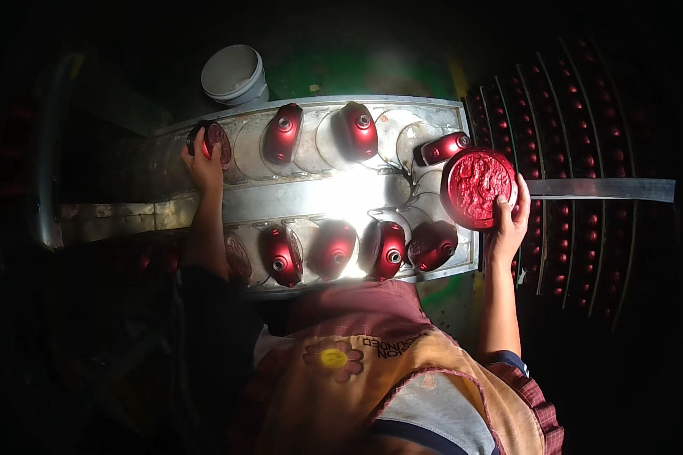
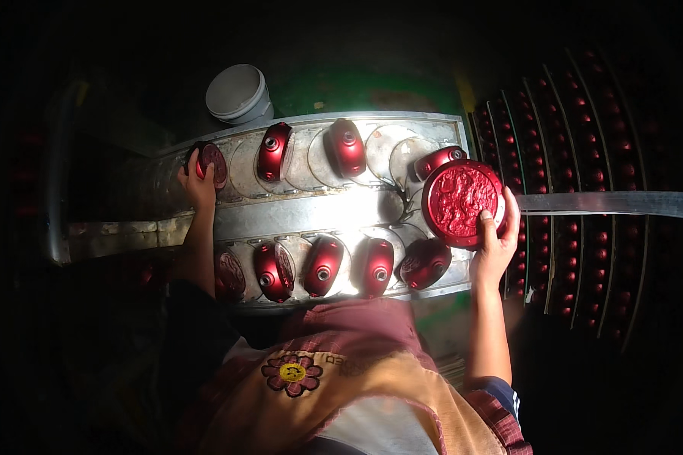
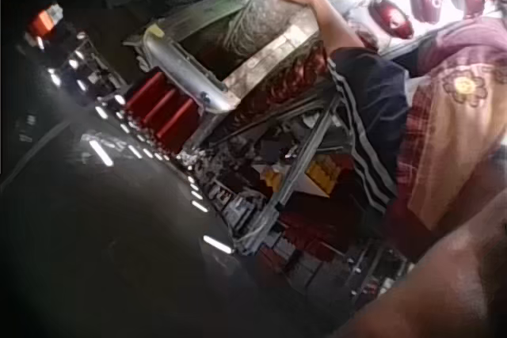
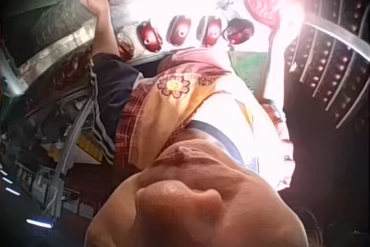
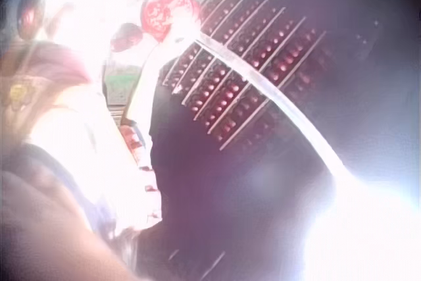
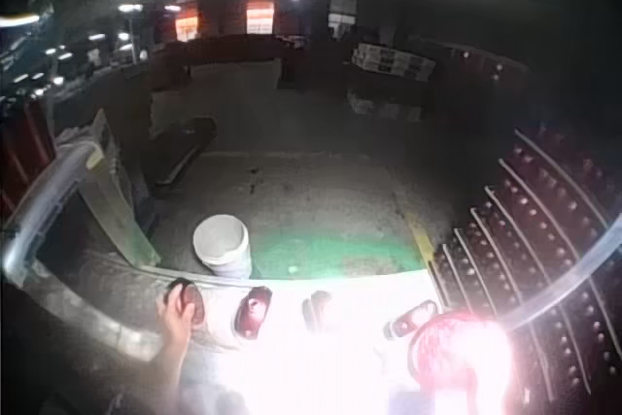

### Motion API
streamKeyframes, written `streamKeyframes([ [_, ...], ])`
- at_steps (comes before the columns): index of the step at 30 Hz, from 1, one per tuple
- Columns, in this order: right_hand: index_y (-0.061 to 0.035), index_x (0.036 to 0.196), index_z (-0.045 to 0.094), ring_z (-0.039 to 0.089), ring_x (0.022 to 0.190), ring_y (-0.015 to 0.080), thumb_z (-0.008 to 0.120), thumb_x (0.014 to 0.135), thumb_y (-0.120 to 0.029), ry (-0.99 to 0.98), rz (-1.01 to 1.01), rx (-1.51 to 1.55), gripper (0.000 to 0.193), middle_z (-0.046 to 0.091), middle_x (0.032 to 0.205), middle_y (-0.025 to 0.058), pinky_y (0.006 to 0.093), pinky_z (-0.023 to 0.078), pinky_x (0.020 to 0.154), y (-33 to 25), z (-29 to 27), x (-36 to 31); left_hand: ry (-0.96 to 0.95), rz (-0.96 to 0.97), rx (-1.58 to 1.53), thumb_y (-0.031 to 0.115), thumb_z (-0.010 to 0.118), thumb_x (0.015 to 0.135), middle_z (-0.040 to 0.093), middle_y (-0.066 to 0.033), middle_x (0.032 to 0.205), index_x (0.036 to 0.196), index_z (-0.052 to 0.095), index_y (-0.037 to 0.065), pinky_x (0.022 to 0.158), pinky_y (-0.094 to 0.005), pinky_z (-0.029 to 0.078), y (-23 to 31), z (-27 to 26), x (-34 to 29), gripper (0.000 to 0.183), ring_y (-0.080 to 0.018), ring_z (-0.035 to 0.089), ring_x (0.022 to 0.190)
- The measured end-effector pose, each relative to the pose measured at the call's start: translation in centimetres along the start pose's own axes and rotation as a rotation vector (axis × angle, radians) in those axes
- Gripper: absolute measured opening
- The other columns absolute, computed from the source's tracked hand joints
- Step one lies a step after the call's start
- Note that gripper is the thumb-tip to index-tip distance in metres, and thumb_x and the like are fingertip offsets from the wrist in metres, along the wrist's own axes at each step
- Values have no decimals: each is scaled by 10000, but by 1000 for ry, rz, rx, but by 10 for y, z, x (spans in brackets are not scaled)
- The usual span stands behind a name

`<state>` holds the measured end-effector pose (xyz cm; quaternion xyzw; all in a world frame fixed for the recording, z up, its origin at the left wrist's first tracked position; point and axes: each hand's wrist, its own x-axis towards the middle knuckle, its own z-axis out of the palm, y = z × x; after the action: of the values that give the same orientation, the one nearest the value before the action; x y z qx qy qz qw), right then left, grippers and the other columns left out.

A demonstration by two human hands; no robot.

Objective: The person repeatedly picks up red decorative ornaments from a rack and places them into a metal tray with circular indentations. The person handles the ornaments one at a time, filling the tray and then returning to the rack to continue the process.

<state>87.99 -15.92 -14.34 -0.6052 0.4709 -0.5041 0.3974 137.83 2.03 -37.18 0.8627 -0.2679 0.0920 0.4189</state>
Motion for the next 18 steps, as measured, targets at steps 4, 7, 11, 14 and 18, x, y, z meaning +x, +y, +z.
streamKeyframes([
  [4, -114, 1367, 534, 478, 1200, 265, 654, 884, -34, -200, -404, -422, 505, 489, 1307, 142, 366, 343, 1066, 51, 78, 43, -57, 5, -28, 189, 743, 783, 363, -287, 1438, 1332, 579, 256, 1079, -476, 357, 17, -37, -13, 577, -448, 418, 1282],
  [7, -167, 1373, 545, 429, 1283, 308, 633, 892, -45, -231, -394, -439, 504, 406, 1396, 150, 398, 334, 1094, 96, 142, 64, 65, 46, -45, 98, 743, 760, 494, -172, 1373, 1219, 673, 218, 1052, -436, 384, 47, -80, -30, 479, -350, 473, 1261],
  [11, -222, 1355, 556, 397, 1328, 347, 635, 897, -118, -309, -408, -542, 476, 377, 1473, 146, 444, 345, 1091, 150, 183, 67, -84, 72, -370, -24, 631, 830, 607, -96, 1216, 1127, 694, 76, 957, -327, 470, 99, -126, -77, 320, -247, 601, 1117],
  [14, -270, 1341, 564, 402, 1310, 354, 663, 870, -131, -346, -377, -686, 500, 358, 1485, 123, 446, 369, 1064, 168, 188, 60, -269, 14, -528, 17, 624, 860, 650, -99, 1182, 1137, 681, 57, 965, -338, 467, 155, -133, -128, 286, -238, 609, 1122],
  [18, -322, 1425, 471, 279, 1387, 420, 700, 827, -111, -570, -279, -686, 673, 228, 1513, 276, 467, 269, 1135, 150, 176, 67, -577, 141, -501, 106, 668, 836, 624, -110, 1219, 1267, 596, 73, 943, -375, 470, 231, -111, -181, 438, -264, 601, 1098],
])
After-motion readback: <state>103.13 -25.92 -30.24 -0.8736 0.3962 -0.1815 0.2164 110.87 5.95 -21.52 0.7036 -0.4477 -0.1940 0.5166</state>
